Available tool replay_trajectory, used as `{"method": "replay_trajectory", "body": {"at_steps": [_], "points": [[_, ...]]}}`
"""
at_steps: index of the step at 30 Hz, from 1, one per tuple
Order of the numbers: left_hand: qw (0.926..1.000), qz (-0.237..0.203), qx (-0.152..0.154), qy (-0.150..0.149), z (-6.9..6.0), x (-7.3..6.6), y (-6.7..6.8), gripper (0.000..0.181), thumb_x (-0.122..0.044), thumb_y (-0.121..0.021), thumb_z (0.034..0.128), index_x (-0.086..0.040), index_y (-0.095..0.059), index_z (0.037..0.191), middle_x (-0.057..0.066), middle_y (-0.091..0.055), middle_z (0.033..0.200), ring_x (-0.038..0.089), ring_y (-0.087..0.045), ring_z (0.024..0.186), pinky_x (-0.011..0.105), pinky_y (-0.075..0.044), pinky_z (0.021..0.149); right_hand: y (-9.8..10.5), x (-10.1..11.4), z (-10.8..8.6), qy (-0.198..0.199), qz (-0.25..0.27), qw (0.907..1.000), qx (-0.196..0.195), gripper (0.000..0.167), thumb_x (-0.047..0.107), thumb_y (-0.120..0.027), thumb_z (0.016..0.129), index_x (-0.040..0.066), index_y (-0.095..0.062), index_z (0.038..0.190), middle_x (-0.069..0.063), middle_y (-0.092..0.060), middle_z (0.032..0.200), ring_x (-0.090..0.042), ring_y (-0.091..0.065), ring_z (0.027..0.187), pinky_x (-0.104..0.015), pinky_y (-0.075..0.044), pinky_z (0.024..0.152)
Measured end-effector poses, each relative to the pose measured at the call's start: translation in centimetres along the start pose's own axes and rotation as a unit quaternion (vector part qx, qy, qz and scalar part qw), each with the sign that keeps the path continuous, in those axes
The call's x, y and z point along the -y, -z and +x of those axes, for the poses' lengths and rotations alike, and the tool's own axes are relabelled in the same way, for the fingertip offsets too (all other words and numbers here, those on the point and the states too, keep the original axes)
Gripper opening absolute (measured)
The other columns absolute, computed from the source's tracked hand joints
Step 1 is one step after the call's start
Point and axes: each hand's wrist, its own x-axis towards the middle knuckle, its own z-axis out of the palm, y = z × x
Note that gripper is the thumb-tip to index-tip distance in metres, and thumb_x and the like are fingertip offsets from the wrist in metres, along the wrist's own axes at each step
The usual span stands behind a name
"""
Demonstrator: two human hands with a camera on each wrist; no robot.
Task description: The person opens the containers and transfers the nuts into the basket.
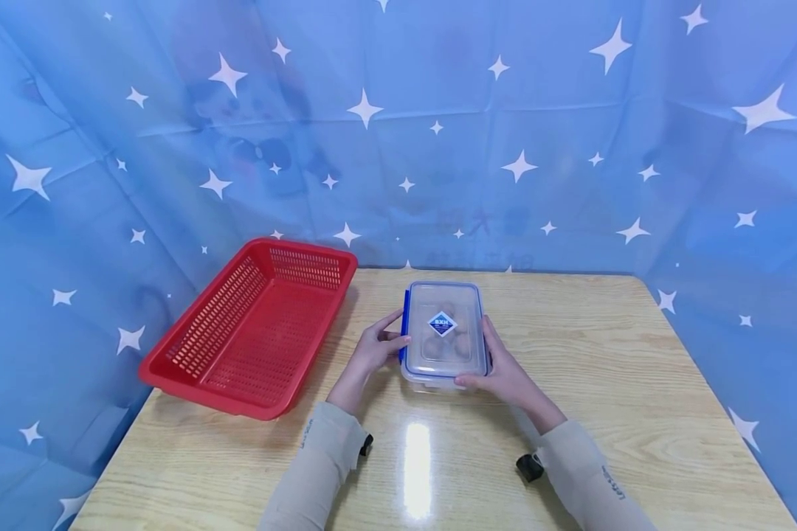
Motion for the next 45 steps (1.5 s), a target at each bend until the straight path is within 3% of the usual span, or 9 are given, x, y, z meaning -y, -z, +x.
{"method": "replay_trajectory", "body": {"at_steps": [11,18,24,27,31,35,39,45], "points": [[0.9994,-0.018,0.016,0.023,0.1,-0.4,0.2,0.06,-0.016,-0.067,0.0957,-0.031,-0.045,0.15,0.016,-0.062,0.118,0.021,-0.068,0.091,0.031,-0.061,0.077,-0.1,0.1,-0.1,-0.014,-0.002,0.9999,0.002,0.125,0.025,-0.085,0.079,0.009,0.009,0.16,-0.019,0.009,0.167,-0.045,-0.001,0.153,-0.063,-0.01,0.122],[0.9994,-0.008,0.007,0.032,0.1,-0.8,0.3,0.058,-0.016,-0.064,0.0975,-0.035,-0.046,0.149,0.014,-0.062,0.119,0.02,-0.066,0.09,0.025,-0.058,0.07,0.0,0.3,0.0,-0.019,-0.002,0.9998,0.003,0.126,0.026,-0.086,0.078,0.006,0.009,0.159,-0.02,0.011,0.167,-0.044,0.001,0.154,-0.062,-0.009,0.123],[0.9995,-0.021,0.001,0.023,-0.2,0.6,0.7,0.059,-0.004,-0.054,0.1005,-0.023,-0.039,0.154,0.025,-0.062,0.132,0.018,-0.069,0.091,0.025,-0.058,0.066,-0.4,0.0,0.0,-0.017,0.0,0.9998,0.005,0.128,0.026,-0.086,0.078,0.008,0.011,0.159,-0.019,0.011,0.167,-0.046,-0.002,0.153,-0.062,-0.01,0.122],[0.9996,0.011,0.015,0.023,-0.2,1.0,1.3,0.059,-0.005,-0.053,0.1012,-0.023,-0.036,0.155,0.024,-0.06,0.137,0.024,-0.07,0.1,0.026,-0.059,0.07,-0.6,0.3,-0.1,-0.019,-0.001,0.9998,0.01,0.127,0.026,-0.086,0.078,0.009,0.01,0.159,-0.019,0.011,0.167,-0.045,-0.002,0.153,-0.062,-0.011,0.122],[0.9986,0.047,0.02,-0.013,-0.3,0.3,1.6,0.057,-0.003,-0.056,0.0991,-0.015,-0.04,0.153,0.025,-0.057,0.139,0.037,-0.065,0.118,0.039,-0.06,0.088,-0.3,0.6,-0.1,-0.025,-0.002,0.9996,0.01,0.125,0.025,-0.085,0.079,0.009,0.01,0.16,-0.019,0.011,0.167,-0.044,-0.001,0.154,-0.062,-0.011,0.122],[0.9955,0.069,-0.015,-0.064,-0.9,-0.2,1.4,0.049,-0.009,-0.06,0.0983,-0.006,-0.049,0.146,0.021,-0.056,0.143,0.036,-0.058,0.129,0.045,-0.053,0.103,-0.1,0.5,0.1,-0.018,-0.007,0.9997,0.011,0.126,0.026,-0.085,0.079,0.009,0.01,0.159,-0.019,0.01,0.167,-0.044,-0.001,0.154,-0.062,-0.01,0.122],[0.9924,0.07,-0.041,-0.093,-1.4,-0.6,1.0,0.045,-0.017,-0.065,0.0971,-0.005,-0.056,0.14,0.017,-0.058,0.142,0.033,-0.057,0.131,0.044,-0.05,0.106,0.1,0.6,0.2,-0.011,-0.01,0.9999,0.008,0.126,0.026,-0.086,0.077,0.007,0.008,0.159,-0.021,0.009,0.167,-0.046,-0.001,0.153,-0.064,-0.01,0.122],[0.9924,0.036,-0.026,-0.115,-1.9,-0.3,0.1,0.047,-0.011,-0.07,0.0924,0.002,-0.057,0.136,0.023,-0.06,0.138,0.035,-0.06,0.128,0.04,-0.052,0.104,0.1,0.7,0.1,-0.023,-0.008,0.9996,0.016,0.125,0.027,-0.085,0.079,0.009,0.009,0.16,-0.019,0.008,0.167,-0.045,-0.004,0.153,-0.062,-0.013,0.122]]}}
